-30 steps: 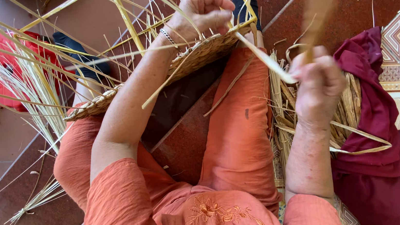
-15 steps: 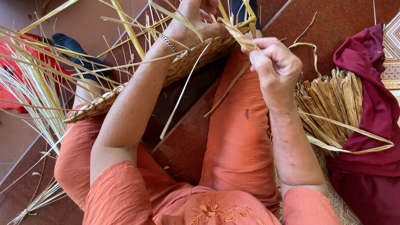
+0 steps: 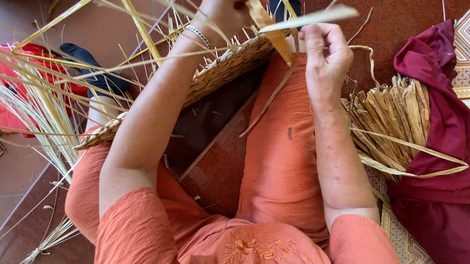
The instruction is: The person weaves a basket by hand, interlacing dried palm leaves through a vertical frame. They repeatedly pull and tighten the leaves to form the basket's body.
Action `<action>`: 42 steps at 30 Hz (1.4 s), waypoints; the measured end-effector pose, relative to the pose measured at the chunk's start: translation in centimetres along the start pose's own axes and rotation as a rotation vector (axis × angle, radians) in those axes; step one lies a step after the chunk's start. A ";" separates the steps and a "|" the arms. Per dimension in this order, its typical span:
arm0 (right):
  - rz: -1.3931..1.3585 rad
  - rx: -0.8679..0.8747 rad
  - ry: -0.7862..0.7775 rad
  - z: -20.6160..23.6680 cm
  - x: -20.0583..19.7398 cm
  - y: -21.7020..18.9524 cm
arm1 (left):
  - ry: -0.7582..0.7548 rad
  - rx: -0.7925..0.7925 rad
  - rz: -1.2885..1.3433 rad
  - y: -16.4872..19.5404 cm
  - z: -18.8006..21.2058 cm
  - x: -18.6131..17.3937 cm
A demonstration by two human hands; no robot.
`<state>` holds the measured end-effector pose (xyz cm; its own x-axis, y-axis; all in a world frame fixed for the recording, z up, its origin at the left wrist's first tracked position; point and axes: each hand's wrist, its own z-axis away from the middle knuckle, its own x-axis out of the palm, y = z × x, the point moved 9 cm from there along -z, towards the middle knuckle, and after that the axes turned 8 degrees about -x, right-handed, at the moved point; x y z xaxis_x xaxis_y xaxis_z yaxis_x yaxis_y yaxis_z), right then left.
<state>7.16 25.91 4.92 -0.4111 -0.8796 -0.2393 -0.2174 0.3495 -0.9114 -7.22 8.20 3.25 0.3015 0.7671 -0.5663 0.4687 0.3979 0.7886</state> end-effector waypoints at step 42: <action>0.690 -0.678 -0.041 -0.1 3.9 -0.5 | -0.471 -0.296 0.183 -2.0 -1.9 6.5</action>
<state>5.58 22.38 4.51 -0.6114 -0.4173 -0.6724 -0.4093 0.8939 -0.1827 -7.77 13.38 -1.51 0.7243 0.5572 -0.4060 0.1421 0.4556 0.8788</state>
